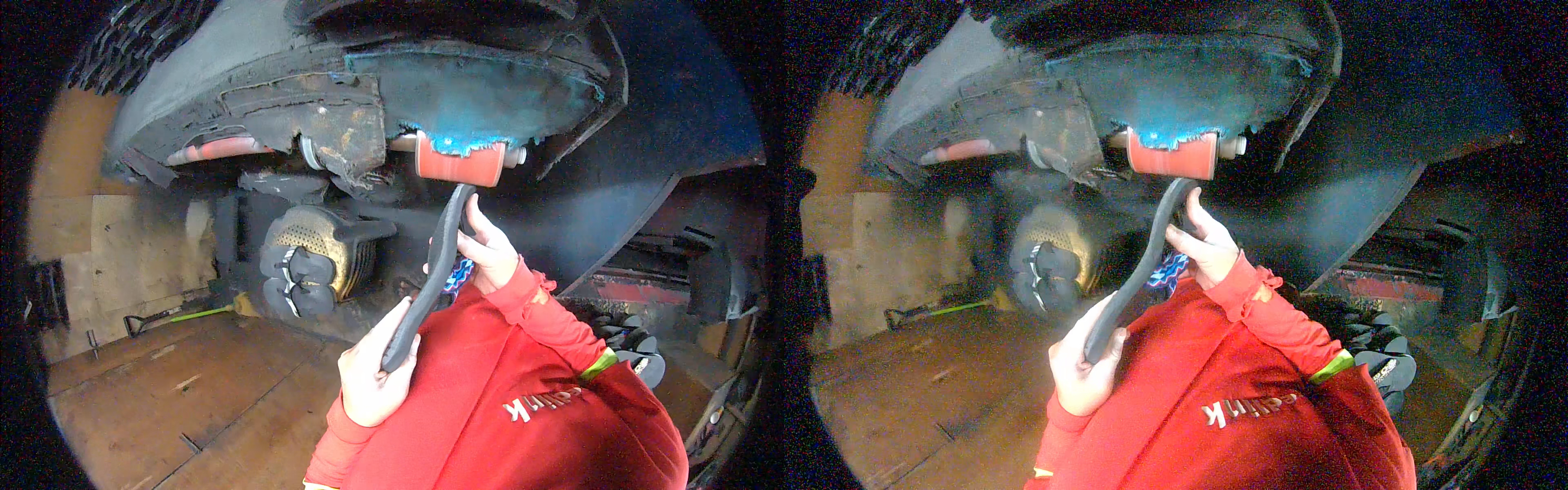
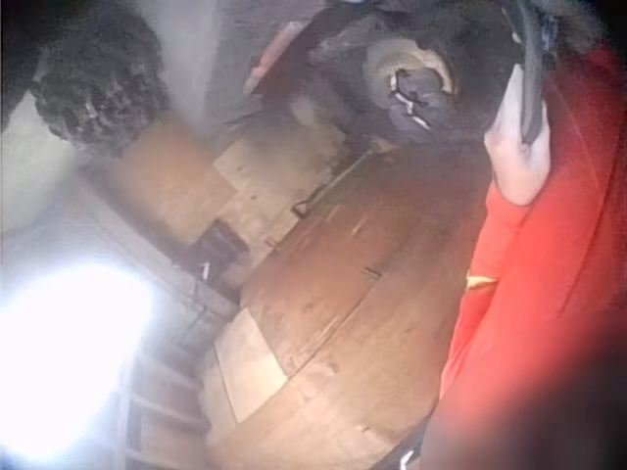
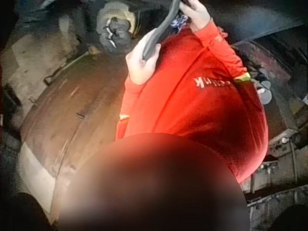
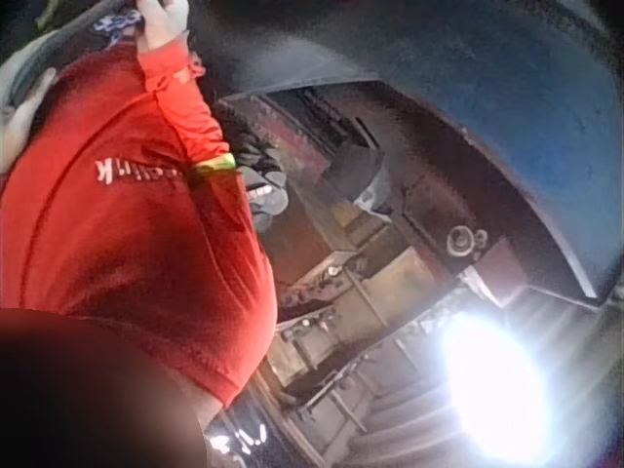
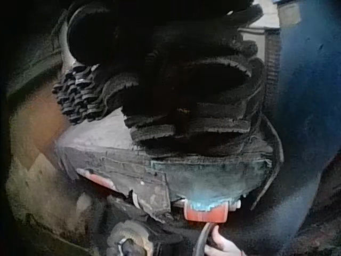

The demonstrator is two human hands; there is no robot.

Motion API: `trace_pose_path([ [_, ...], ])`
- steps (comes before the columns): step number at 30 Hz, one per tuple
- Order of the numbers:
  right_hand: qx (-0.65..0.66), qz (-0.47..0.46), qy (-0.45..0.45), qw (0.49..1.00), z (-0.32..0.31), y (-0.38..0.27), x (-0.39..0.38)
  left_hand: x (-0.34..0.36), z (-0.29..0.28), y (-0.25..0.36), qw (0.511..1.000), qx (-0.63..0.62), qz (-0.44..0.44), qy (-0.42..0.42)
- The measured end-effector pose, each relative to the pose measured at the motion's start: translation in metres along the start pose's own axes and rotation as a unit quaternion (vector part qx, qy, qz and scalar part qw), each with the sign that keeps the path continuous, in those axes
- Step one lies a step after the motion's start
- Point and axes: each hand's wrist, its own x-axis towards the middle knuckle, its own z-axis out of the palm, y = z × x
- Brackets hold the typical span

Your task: The person repeatedly presses the soles of flip-flops against a rotating grinding wheel to smooth or shape them. After each sandal, they place it on a growing stack on the workbench and pick up the next one. The process continues for multiple sandals in a repetitive cycle.

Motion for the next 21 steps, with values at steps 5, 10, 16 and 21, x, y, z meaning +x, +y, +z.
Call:
trace_pose_path([
  [5,-0.193,-0.057,-0.04,0.979,-0.005,0.015,-0.004,-0.027,-0.006,-0.031,0.999,-0.02,-0.043,-0.017],
  [10,-0.099,0.011,-0.027,0.995,-0.01,0.02,0.002,-0.01,-0.005,-0.022,0.999,0.032,0.001,-0.005],
  [16,-0.017,0.059,0.056,0.997,-0.02,-0.005,0.027,0.061,0.018,0.003,0.999,0.041,-0.007,-0.033],
  [21,0.043,0.049,0.051,0.997,-0.019,0.002,0.018,0.03,0.017,-0.015,0.998,0.042,0.041,0.018],
])
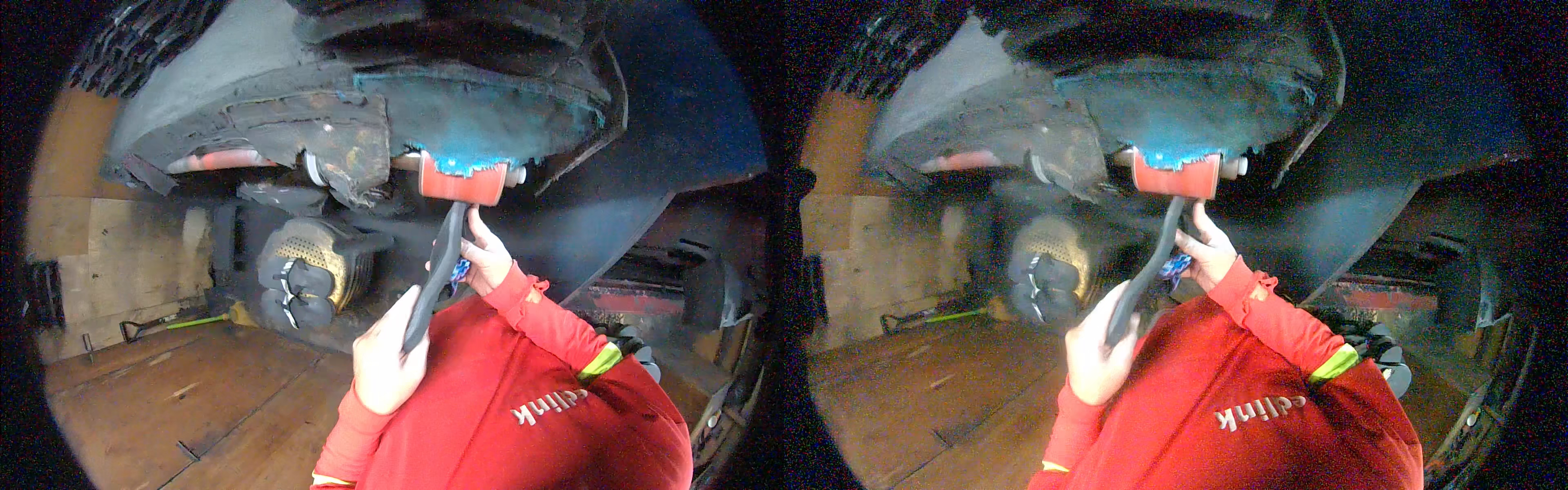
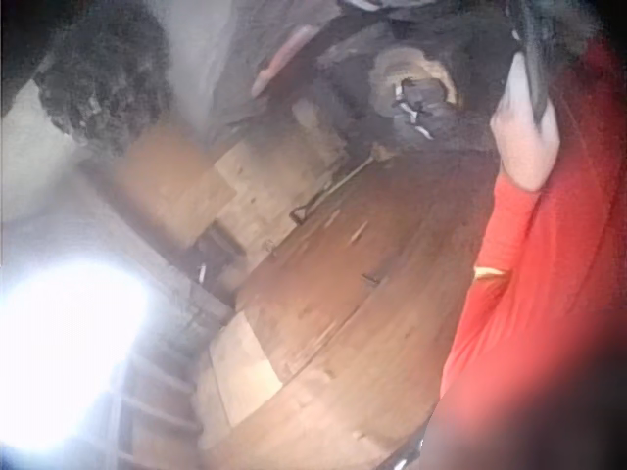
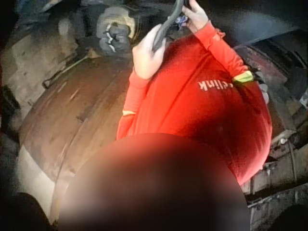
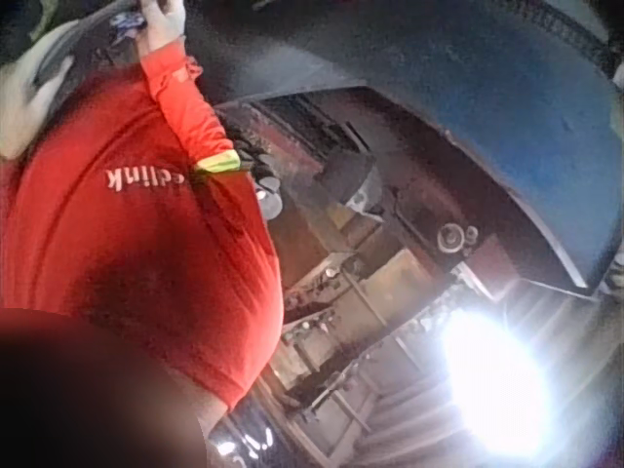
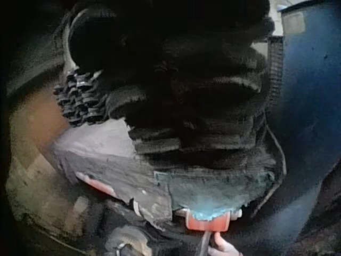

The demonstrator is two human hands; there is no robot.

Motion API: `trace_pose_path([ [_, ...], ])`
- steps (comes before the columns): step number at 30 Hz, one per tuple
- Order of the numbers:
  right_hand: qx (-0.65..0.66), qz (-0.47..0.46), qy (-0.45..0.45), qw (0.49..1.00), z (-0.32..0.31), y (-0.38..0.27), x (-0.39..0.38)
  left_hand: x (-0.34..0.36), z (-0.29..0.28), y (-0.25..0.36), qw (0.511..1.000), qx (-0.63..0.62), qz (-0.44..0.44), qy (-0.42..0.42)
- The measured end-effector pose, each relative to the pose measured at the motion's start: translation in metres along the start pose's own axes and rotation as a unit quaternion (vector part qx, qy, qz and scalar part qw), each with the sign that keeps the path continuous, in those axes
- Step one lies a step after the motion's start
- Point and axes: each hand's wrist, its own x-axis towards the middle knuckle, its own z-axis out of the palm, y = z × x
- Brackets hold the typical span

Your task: The person repeatedly presses the soles of flip-flops against a rotating grinding wheel to smooth or shape them. After each sandal, they place it on a growing stack on the workbench and pick up the next one. The process continues for multiple sandals in a repetitive cycle.

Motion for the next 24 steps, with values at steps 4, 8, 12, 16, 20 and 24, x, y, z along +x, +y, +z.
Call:
trace_pose_path([
  [4,-0.159,-0.106,-0.059,0.98,-0.004,0.016,-0.013,-0.062,0.006,-0.048,0.996,-0.059,-0.065,-0.017],
  [8,-0.53,-0.222,-0.011,0.819,-0.009,0.023,-0.015,-0.047,0.031,-0.09,0.983,-0.141,-0.101,-0.065],
  [12,-0.596,-0.273,-0.001,0.755,-0.013,0.023,-0.012,0.035,0.072,-0.08,0.951,-0.287,-0.114,-0.013],
  [16,-0.587,-0.251,-0.044,0.769,-0.014,0.023,-0.003,0.092,0.091,-0.065,0.989,-0.139,-0.027,0.027],
  [20,-0.496,-0.231,-0.082,0.833,-0.009,0.022,0.004,0.104,0.084,-0.057,0.998,-0.058,-0.008,0.028],
  [24,-0.379,-0.139,-0.092,0.91,0.001,0.019,0.0,0.104,0.072,-0.041,0.999,-0.012,-0.023,0.023],
])
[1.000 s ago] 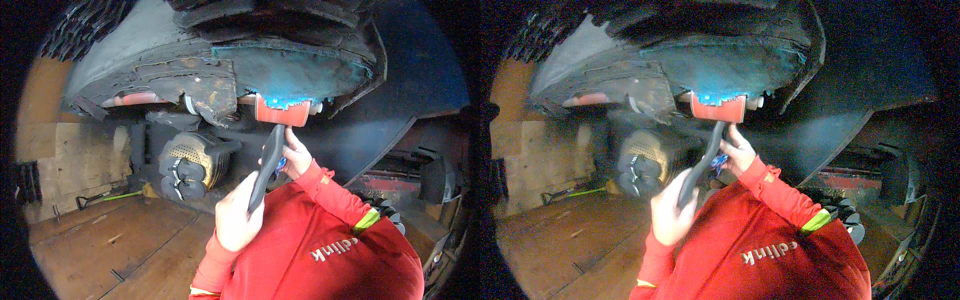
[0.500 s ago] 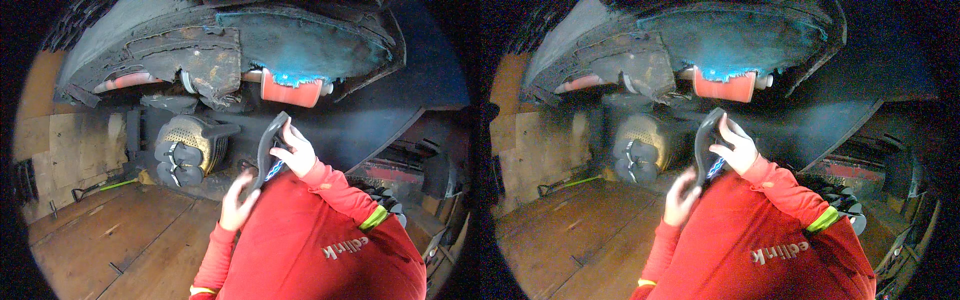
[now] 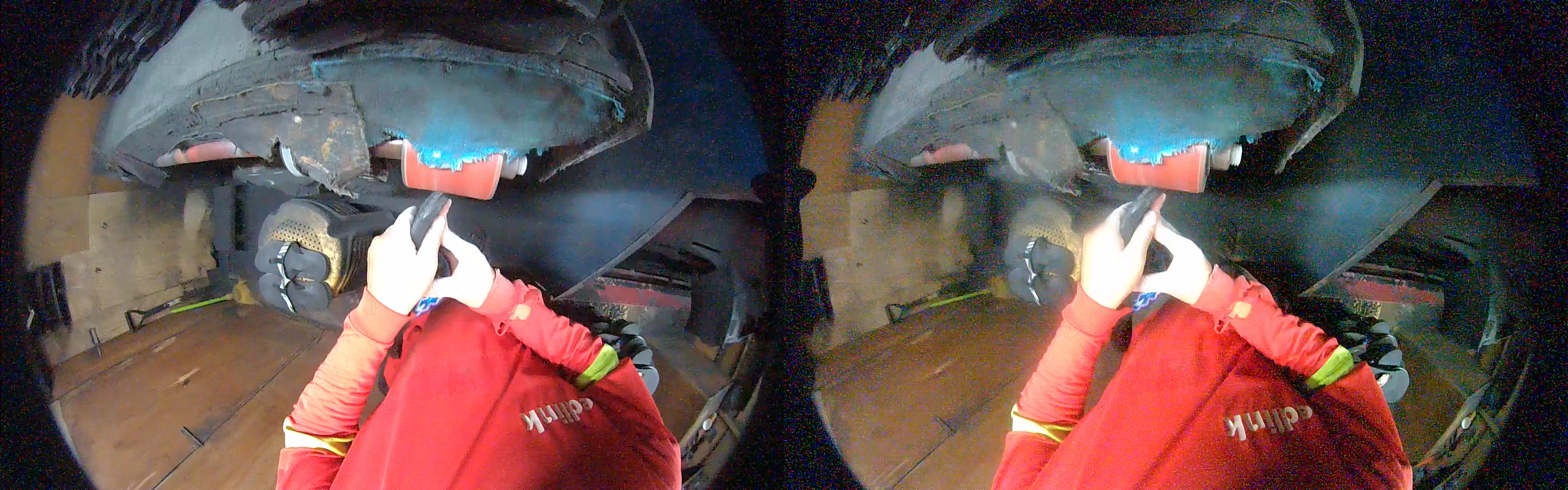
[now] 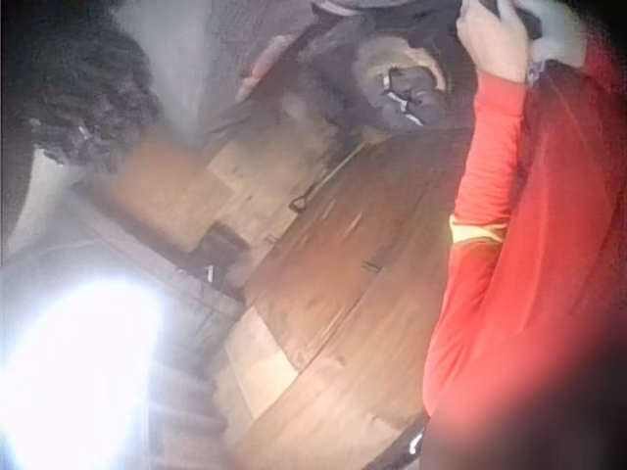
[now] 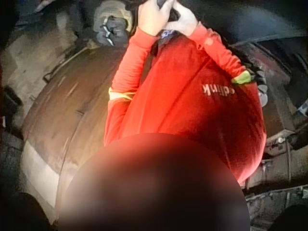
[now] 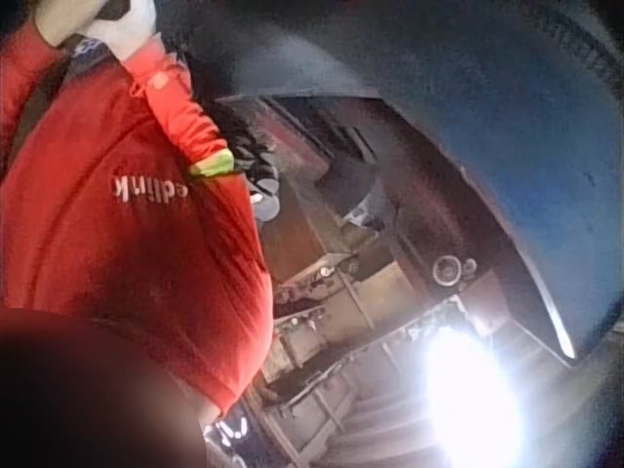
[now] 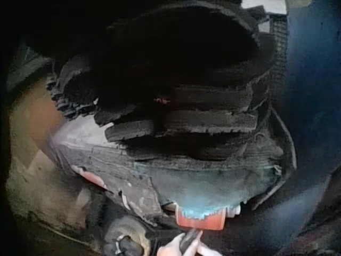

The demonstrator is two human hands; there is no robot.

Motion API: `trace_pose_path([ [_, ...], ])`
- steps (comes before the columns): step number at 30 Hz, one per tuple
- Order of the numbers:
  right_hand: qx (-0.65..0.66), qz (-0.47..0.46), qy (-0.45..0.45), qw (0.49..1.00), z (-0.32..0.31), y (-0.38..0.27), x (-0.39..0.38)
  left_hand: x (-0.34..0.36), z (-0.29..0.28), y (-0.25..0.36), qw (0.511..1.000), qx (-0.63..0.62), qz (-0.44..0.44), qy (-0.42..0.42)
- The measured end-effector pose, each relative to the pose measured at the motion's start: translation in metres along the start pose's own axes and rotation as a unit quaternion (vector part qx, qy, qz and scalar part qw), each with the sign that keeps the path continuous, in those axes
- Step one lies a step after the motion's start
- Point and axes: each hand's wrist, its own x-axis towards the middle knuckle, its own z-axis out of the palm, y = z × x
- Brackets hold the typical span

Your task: The person repeatedly presses the soles of flip-flops against a rotating grinding wheel to smooth or shape them. After each sandal, they place it on a growing stack on the workbench and pick up the next one. The process continues for multiple sandals in a repetitive cycle.

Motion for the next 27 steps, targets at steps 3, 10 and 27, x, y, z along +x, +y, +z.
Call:
trace_pose_path([
  [3,0.025,0.027,-0.02,0.999,-0.002,-0.01,-0.001,0.004,-0.006,0.011,0.991,-0.021,-0.097,-0.084],
  [10,0.116,0.08,-0.027,0.99,-0.004,-0.024,0.003,0.008,-0.015,0.013,0.992,-0.061,-0.066,-0.092],
  [27,-0.287,-0.075,0.045,0.954,-0.006,0.001,-0.007,-0.018,0.019,-0.039,0.887,-0.437,-0.09,-0.118],
])
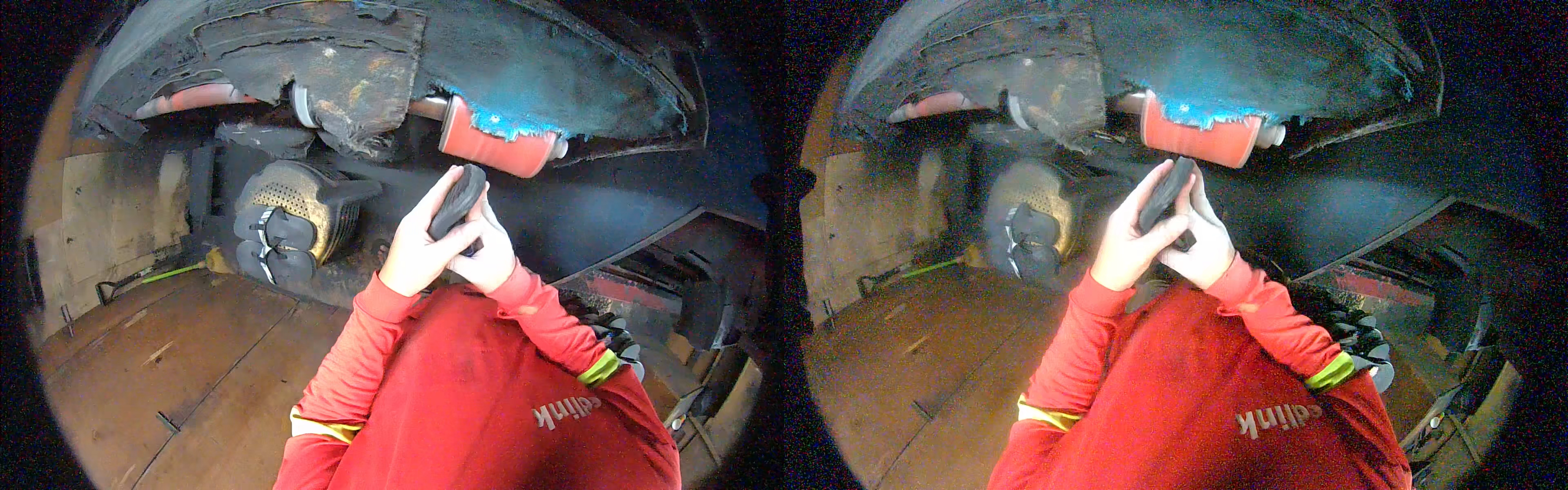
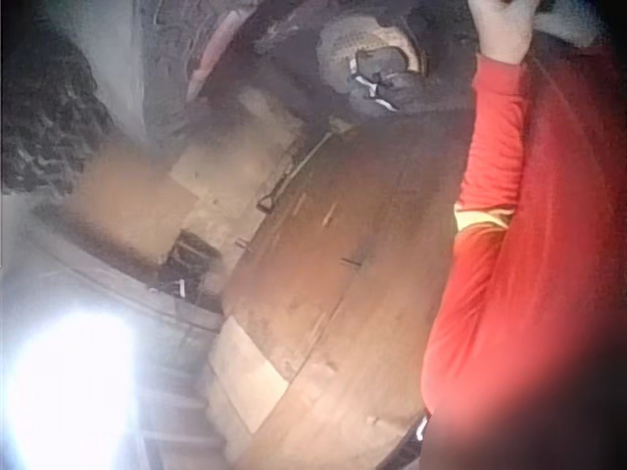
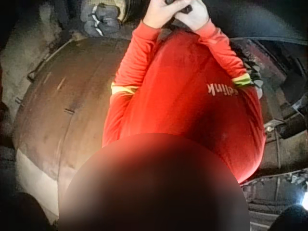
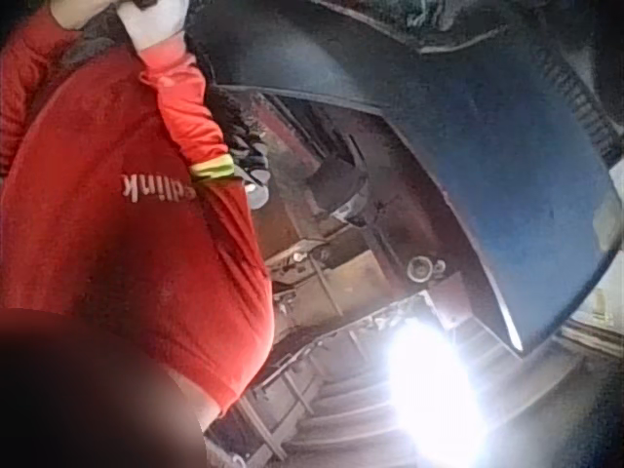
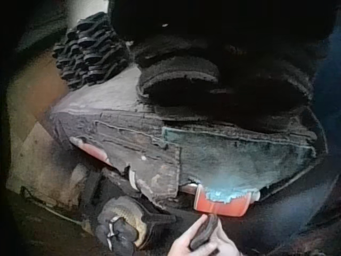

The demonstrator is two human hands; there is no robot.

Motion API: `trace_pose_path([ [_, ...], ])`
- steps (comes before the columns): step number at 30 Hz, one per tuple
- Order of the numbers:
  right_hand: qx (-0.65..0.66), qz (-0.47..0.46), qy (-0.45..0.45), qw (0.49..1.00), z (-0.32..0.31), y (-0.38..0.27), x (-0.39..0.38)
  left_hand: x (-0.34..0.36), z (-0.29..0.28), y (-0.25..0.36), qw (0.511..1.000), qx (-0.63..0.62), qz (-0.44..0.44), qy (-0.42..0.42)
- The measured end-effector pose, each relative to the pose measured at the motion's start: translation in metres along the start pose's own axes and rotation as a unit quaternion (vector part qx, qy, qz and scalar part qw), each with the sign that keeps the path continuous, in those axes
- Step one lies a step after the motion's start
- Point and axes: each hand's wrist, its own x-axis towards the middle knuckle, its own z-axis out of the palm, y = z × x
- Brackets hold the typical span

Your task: The person repeatedly presses the soles of flip-flops against a rotating grinding wheel to smooth or shape them. After each sandal, they place it on a growing stack on the workbench and pick up the next one. The process continues for multiple sandals in a repetitive cycle.

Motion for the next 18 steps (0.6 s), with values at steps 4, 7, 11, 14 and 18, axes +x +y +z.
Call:
trace_pose_path([
  [4,0.044,0.046,0.005,0.998,0.01,-0.012,-0.003,0.009,0.01,0.025,0.973,0.214,-0.004,0.086],
  [7,0.224,0.1,-0.007,0.969,0.015,-0.016,-0.002,0.016,0.012,0.037,0.926,0.36,0.034,0.107],
  [11,0.278,0.114,-0.011,0.954,0.014,-0.007,0.001,0.026,0.011,0.03,0.887,0.444,0.06,0.115],
  [14,0.272,0.135,-0.028,0.952,0.002,0.004,0.009,0.039,0.018,0.02,0.874,0.472,0.064,0.1],
  [18,0.168,0.111,-0.074,0.977,-0.011,-0.003,0.01,0.034,0.025,0.02,0.924,0.352,0.035,0.144],
])
